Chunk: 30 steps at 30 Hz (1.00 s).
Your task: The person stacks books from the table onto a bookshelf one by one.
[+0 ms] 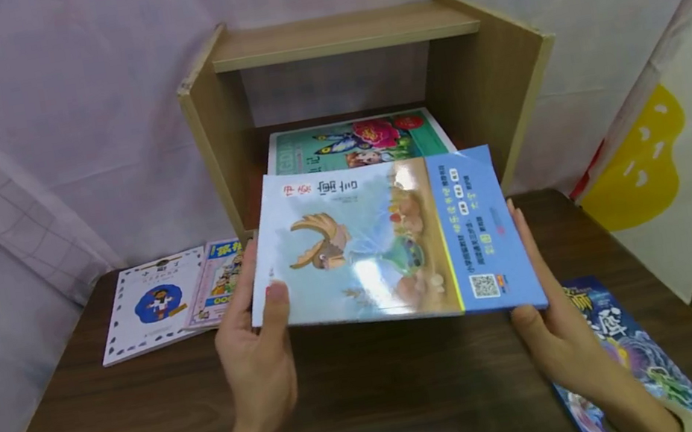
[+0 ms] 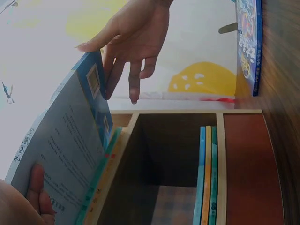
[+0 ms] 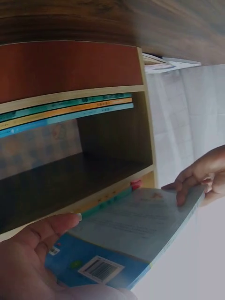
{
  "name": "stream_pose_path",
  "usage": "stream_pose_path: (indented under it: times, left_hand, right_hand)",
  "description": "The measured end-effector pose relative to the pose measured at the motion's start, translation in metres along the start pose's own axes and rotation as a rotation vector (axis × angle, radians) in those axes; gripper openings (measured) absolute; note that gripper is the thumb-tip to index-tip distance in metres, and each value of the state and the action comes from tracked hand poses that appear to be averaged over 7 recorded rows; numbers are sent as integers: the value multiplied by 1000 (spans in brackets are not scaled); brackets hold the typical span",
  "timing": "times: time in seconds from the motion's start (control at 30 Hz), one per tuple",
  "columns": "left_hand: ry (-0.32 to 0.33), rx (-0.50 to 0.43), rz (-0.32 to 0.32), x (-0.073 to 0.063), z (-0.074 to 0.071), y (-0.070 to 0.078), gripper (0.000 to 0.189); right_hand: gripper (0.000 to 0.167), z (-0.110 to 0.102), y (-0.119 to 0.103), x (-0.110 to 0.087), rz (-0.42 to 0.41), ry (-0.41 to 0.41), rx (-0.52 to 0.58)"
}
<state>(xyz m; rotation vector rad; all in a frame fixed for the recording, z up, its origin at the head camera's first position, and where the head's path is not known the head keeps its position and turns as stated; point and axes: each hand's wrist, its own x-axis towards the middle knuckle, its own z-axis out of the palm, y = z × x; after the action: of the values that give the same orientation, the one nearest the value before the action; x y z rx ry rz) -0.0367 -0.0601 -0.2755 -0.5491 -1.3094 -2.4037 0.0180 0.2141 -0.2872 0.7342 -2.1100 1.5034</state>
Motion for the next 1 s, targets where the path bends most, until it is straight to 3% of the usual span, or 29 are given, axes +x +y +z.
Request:
stream_pose_path:
  times: [0.27, 0.47, 0.63, 0.77, 1.0]
  left_hand:
    - [-128, 211, -90, 9, -7, 2, 76]
    - [-180, 242, -157, 17, -10, 0, 90]
    - [-174, 326, -128, 27, -11, -7, 88]
    - [-187, 335, -98, 35, -9, -10, 88]
    - [-179, 387, -61, 45, -6, -13, 88]
  right_hand:
    - [65, -6, 5, 7, 126, 20, -121]
    - [57, -8, 9, 17, 140, -4, -176]
    - [55, -8, 13, 27, 129, 2, -235]
    - [55, -9, 17, 36, 94, 22, -263]
    - [54, -11, 21, 48, 131, 31, -265]
